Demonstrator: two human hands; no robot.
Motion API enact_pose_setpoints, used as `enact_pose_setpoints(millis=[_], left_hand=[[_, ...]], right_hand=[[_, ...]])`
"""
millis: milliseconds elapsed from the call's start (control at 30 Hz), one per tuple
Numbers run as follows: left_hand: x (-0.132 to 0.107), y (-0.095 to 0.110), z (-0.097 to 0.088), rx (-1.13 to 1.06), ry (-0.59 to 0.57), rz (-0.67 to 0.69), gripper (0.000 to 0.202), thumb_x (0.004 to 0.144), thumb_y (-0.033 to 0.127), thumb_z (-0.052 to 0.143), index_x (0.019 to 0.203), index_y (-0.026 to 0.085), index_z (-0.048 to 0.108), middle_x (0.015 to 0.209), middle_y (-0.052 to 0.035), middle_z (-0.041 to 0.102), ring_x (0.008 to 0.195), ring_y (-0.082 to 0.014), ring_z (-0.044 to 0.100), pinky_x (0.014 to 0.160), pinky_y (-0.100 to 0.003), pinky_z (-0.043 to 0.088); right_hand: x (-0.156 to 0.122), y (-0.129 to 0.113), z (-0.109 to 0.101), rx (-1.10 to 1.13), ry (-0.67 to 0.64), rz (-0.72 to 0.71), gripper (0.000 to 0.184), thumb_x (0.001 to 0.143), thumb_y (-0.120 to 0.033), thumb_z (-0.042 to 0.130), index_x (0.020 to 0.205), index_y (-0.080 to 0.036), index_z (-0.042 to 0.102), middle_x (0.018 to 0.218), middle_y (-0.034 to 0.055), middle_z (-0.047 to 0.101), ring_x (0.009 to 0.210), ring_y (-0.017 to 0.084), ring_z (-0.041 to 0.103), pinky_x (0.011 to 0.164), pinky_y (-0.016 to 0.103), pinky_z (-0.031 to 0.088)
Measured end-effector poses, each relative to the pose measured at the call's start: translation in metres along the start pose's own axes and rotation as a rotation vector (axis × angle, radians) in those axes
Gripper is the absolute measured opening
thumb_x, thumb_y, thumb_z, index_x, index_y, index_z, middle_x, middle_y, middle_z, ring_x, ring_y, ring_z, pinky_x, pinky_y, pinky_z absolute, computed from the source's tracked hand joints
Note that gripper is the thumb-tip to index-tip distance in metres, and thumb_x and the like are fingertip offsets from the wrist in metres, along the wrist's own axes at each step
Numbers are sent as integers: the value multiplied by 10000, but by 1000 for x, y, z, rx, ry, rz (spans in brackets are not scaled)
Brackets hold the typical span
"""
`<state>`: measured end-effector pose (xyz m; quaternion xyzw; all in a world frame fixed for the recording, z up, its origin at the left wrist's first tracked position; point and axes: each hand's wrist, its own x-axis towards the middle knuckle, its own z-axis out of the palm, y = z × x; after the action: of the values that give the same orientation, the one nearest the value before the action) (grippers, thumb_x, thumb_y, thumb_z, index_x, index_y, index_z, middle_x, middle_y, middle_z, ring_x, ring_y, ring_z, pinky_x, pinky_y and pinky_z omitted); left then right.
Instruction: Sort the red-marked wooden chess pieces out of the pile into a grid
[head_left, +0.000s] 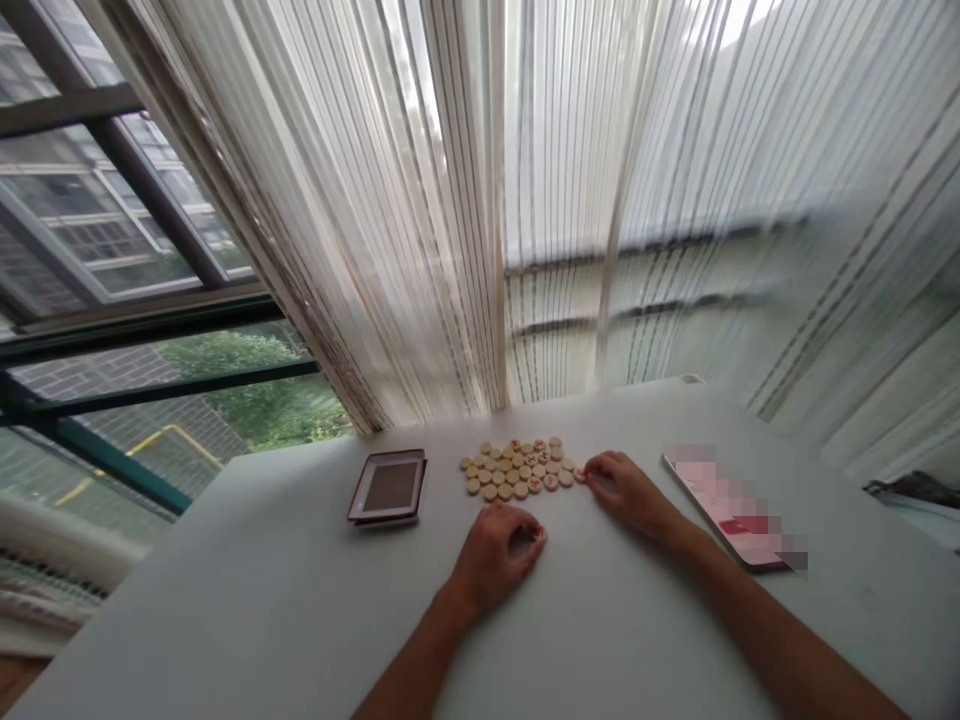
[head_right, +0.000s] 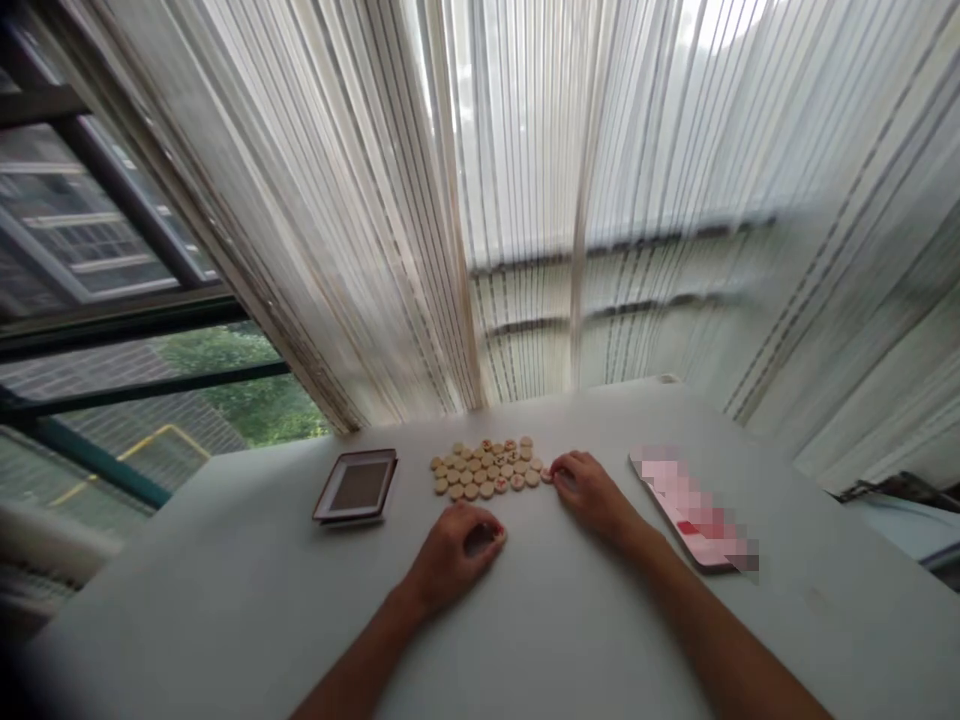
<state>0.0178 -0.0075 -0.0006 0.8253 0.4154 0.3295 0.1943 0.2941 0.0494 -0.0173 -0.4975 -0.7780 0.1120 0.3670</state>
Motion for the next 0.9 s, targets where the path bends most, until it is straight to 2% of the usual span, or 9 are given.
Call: enact_pose_setpoints(millis=[67, 200, 333, 400, 533, 633, 767, 900], left_hand=[[0, 0, 0, 6, -6, 3, 98, 842, 208, 672, 938, 221, 680, 915, -17, 703, 890, -199, 589, 866, -334, 444], [1, 1, -1, 2, -11, -1, 112, 840, 209, 672, 951, 219, 679, 924, -23, 701, 894, -202, 589, 863, -334, 448], [1, 1, -2, -15, -5, -5, 107, 837, 212, 676, 944, 214, 682, 914, -30, 702, 873, -201, 595, 852, -333, 458], [1, 1, -2, -20, 1, -7, 113, 835, 217, 680, 948, 211, 683, 901, -31, 701, 854, -199, 601, 853, -336, 465], [-2, 0, -1, -102, 33, -14, 156, 835, 201, 682, 991, 211, 674, 944, -31, 701, 861, -185, 623, 848, -321, 492], [-3, 0, -1, -226, 80, -24, 164, 849, 189, 673, 1011, 215, 666, 1012, -29, 707, 900, -171, 644, 828, -292, 515], [-4, 2, -1, -324, 122, -21, 177, 848, 211, 689, 1024, 216, 672, 1031, -29, 721, 911, -168, 662, 827, -289, 530], [-4, 7, 1, -408, 135, -29, 171, 843, 200, 691, 1014, 206, 684, 1038, -40, 725, 939, -179, 669, 813, -288, 541]], right_hand=[[2, 1, 2, -8, 8, 11, 106, 884, -211, 547, 906, -198, 650, 901, 77, 661, 893, 241, 603, 842, 378, 491], [1, -4, 2, -13, 4, 12, 106, 885, -203, 551, 936, -204, 644, 917, 75, 654, 908, 244, 592, 856, 391, 479], [-9, -21, 0, 14, 0, -9, 137, 893, -191, 541, 998, -212, 626, 1017, 81, 638, 998, 244, 583, 912, 397, 459], [-15, -34, 2, 58, -38, -19, 128, 889, -200, 552, 998, -216, 617, 1010, 74, 634, 966, 232, 592, 880, 379, 472], [-24, -62, 12, 221, -179, -11, 69, 898, -243, 569, 948, -215, 608, 890, 36, 643, 760, 176, 596, 694, 295, 484], [-27, -78, 20, 378, -261, 82, 112, 927, -315, 568, 952, -209, 593, 794, 7, 639, 626, 137, 553, 582, 255, 448], [-26, -87, 26, 577, -269, 152, 200, 923, -395, 601, 918, -198, 567, 779, 4, 620, 686, 146, 562, 612, 256, 439], [-26, -87, 28, 832, -310, 227, 252, 913, -424, 626, 990, -209, 518, 788, -4, 631, 712, 148, 583, 613, 250, 432]])
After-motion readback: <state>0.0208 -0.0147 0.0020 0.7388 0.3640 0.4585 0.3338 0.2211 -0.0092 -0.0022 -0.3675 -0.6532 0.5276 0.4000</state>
